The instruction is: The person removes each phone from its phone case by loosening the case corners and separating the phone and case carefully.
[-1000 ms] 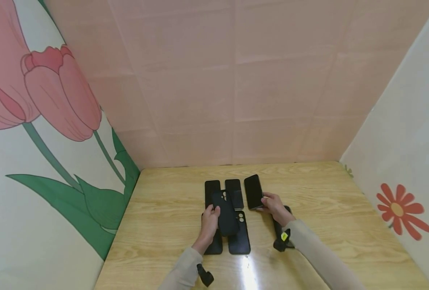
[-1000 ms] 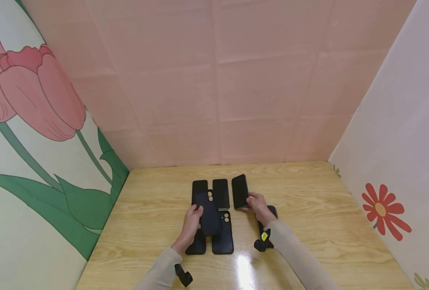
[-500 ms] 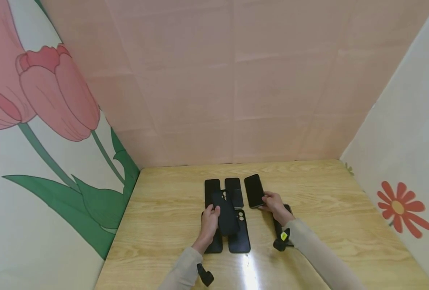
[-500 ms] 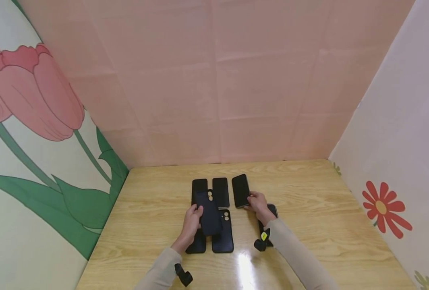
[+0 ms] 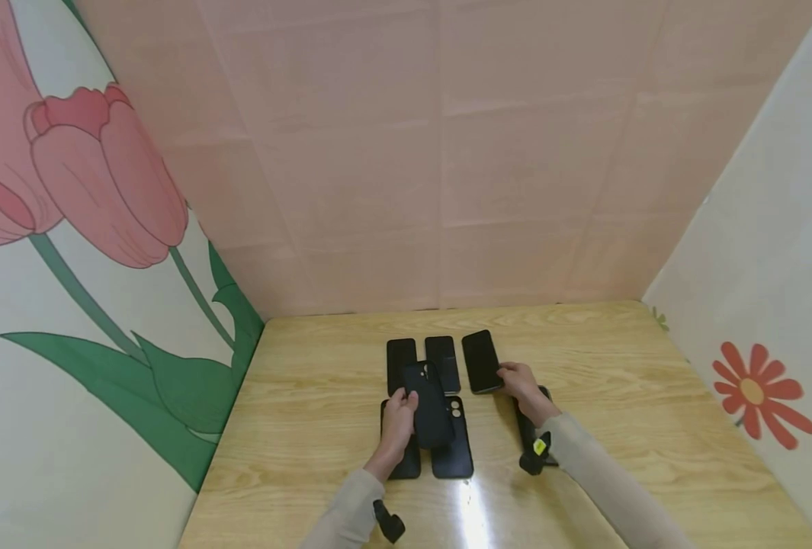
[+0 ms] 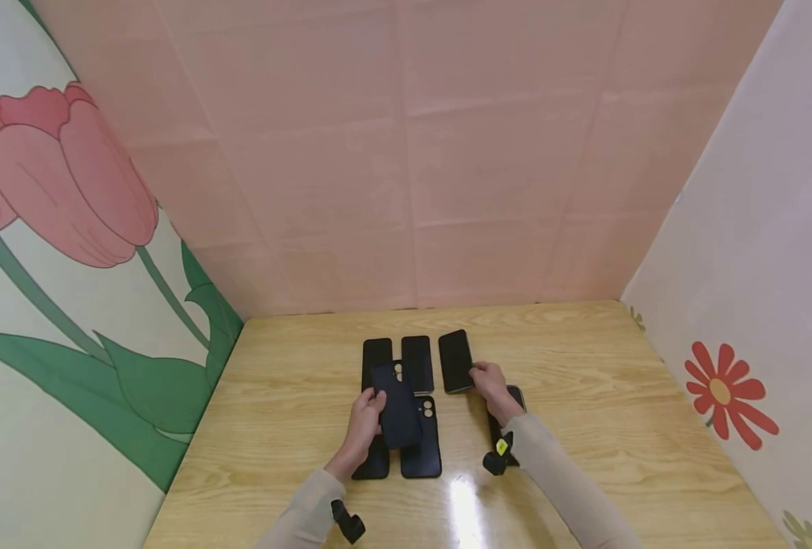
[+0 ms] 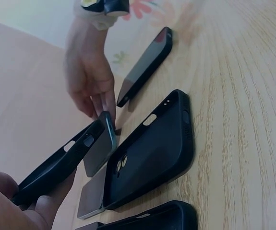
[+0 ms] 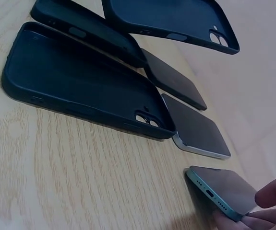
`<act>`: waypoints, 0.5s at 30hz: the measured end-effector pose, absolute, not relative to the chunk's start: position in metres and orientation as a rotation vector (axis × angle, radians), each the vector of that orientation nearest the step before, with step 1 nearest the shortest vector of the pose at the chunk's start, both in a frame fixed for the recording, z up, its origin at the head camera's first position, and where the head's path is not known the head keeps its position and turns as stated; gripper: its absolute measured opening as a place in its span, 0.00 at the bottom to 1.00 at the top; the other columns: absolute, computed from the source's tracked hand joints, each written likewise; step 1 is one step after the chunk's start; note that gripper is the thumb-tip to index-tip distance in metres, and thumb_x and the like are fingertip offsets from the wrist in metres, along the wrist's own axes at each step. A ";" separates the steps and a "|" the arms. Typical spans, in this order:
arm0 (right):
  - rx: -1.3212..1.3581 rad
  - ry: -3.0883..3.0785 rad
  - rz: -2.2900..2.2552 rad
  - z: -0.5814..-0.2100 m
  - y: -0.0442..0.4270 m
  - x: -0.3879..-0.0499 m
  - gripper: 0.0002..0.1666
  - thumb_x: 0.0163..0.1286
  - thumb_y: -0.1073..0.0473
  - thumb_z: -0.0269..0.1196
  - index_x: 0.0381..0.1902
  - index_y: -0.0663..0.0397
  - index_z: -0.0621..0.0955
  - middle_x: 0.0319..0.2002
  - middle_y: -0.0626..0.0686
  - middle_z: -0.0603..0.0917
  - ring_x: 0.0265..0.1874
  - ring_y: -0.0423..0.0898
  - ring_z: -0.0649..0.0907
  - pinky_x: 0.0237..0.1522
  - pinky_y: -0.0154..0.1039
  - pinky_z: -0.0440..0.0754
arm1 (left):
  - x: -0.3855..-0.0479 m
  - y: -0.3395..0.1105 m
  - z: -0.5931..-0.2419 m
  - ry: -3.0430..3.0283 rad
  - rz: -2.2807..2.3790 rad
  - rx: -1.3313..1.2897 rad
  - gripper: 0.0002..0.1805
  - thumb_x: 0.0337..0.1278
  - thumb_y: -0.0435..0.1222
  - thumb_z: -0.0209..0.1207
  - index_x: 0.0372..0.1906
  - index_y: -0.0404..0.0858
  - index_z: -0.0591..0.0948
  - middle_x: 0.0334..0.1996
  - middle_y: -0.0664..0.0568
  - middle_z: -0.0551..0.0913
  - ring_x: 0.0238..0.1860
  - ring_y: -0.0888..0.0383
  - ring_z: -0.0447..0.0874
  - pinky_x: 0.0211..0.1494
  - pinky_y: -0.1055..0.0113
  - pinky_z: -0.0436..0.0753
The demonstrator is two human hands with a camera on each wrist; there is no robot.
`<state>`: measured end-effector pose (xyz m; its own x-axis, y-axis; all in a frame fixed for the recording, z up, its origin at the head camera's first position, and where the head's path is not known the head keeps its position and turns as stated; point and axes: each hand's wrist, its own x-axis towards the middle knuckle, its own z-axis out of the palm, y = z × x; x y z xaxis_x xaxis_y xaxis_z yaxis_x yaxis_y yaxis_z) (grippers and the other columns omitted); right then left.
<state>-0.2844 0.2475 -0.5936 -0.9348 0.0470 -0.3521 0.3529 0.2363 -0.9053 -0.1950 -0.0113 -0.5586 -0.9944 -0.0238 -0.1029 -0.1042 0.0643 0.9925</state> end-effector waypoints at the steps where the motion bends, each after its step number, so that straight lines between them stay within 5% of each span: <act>1: 0.370 2.266 -1.751 -0.593 0.248 -0.284 0.28 0.76 0.66 0.43 0.68 0.80 0.61 0.67 0.76 0.63 0.66 0.66 0.67 0.62 0.55 0.70 | -0.195 -0.011 -0.558 2.245 2.107 -0.134 0.15 0.77 0.38 0.47 0.50 0.30 0.77 0.29 0.46 0.79 0.26 0.56 0.74 0.30 0.65 0.73; 12: 0.291 2.312 -1.740 -0.587 0.249 -0.280 0.27 0.76 0.65 0.43 0.65 0.82 0.64 0.63 0.76 0.67 0.61 0.64 0.71 0.58 0.52 0.73 | -0.196 -0.011 -0.560 2.271 2.074 -0.145 0.13 0.76 0.37 0.48 0.48 0.30 0.77 0.28 0.48 0.79 0.26 0.57 0.75 0.30 0.65 0.74; 15: 0.306 2.311 -1.775 -0.585 0.250 -0.279 0.26 0.75 0.66 0.44 0.64 0.83 0.65 0.57 0.75 0.73 0.50 0.60 0.77 0.50 0.46 0.77 | -0.196 -0.011 -0.561 2.276 2.070 -0.139 0.13 0.76 0.37 0.48 0.48 0.30 0.77 0.29 0.46 0.80 0.27 0.55 0.76 0.30 0.64 0.75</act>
